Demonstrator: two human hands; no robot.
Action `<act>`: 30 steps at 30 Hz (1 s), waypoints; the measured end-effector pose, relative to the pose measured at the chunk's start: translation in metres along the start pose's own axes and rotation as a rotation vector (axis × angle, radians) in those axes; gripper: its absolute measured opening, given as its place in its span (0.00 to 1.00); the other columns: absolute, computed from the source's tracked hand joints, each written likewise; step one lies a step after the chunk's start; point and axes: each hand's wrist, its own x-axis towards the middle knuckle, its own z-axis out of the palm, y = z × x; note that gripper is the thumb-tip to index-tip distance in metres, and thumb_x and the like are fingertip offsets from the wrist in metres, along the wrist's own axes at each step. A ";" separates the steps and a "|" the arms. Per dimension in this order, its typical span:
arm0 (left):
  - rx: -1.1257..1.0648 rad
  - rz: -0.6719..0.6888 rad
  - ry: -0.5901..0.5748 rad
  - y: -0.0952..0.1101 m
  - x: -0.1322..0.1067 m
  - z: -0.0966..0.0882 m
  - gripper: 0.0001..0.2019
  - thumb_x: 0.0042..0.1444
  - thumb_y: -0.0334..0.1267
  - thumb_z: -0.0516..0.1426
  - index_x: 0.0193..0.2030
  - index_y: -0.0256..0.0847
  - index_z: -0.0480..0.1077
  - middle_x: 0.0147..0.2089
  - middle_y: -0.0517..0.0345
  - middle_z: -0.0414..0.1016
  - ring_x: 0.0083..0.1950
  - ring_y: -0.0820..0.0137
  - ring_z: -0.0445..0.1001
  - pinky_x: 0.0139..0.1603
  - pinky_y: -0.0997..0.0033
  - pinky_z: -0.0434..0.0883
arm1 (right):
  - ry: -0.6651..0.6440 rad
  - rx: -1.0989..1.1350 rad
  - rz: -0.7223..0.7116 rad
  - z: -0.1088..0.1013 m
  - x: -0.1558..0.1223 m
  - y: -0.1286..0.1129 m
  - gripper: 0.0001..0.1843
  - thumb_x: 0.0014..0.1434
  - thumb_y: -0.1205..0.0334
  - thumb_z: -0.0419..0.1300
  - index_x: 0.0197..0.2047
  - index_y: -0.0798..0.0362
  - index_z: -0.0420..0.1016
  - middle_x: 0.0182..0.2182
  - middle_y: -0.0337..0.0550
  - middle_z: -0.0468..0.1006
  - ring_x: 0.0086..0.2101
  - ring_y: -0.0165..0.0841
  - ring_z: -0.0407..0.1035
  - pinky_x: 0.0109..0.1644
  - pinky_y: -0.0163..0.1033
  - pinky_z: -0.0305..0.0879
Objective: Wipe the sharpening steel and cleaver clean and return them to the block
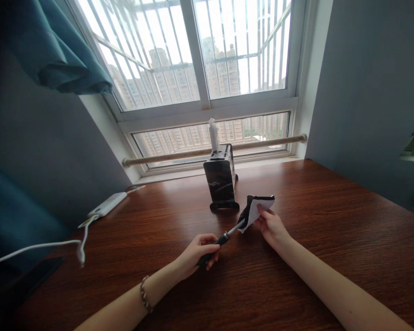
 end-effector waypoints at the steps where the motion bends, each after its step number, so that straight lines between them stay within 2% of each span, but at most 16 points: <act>1: 0.002 0.003 0.000 0.000 0.000 0.000 0.08 0.49 0.37 0.58 0.30 0.34 0.65 0.20 0.58 0.70 0.15 0.78 0.64 0.13 0.81 0.61 | 0.000 0.000 0.001 0.000 0.000 0.000 0.09 0.45 0.72 0.66 0.32 0.54 0.72 0.31 0.43 0.79 0.32 0.37 0.74 0.32 0.35 0.75; 24: -0.012 0.005 -0.006 0.000 0.000 0.000 0.07 0.49 0.36 0.58 0.30 0.34 0.66 0.20 0.57 0.70 0.15 0.77 0.64 0.14 0.81 0.62 | 0.013 0.011 0.026 -0.003 0.002 0.003 0.10 0.47 0.71 0.64 0.35 0.55 0.72 0.33 0.44 0.78 0.33 0.36 0.74 0.36 0.37 0.74; 30: -0.010 0.003 -0.003 -0.001 0.000 -0.001 0.07 0.49 0.36 0.58 0.31 0.34 0.66 0.20 0.57 0.71 0.15 0.77 0.64 0.13 0.81 0.62 | 0.019 0.009 0.034 -0.003 0.003 0.003 0.09 0.48 0.71 0.64 0.35 0.55 0.72 0.31 0.43 0.78 0.32 0.36 0.74 0.34 0.36 0.73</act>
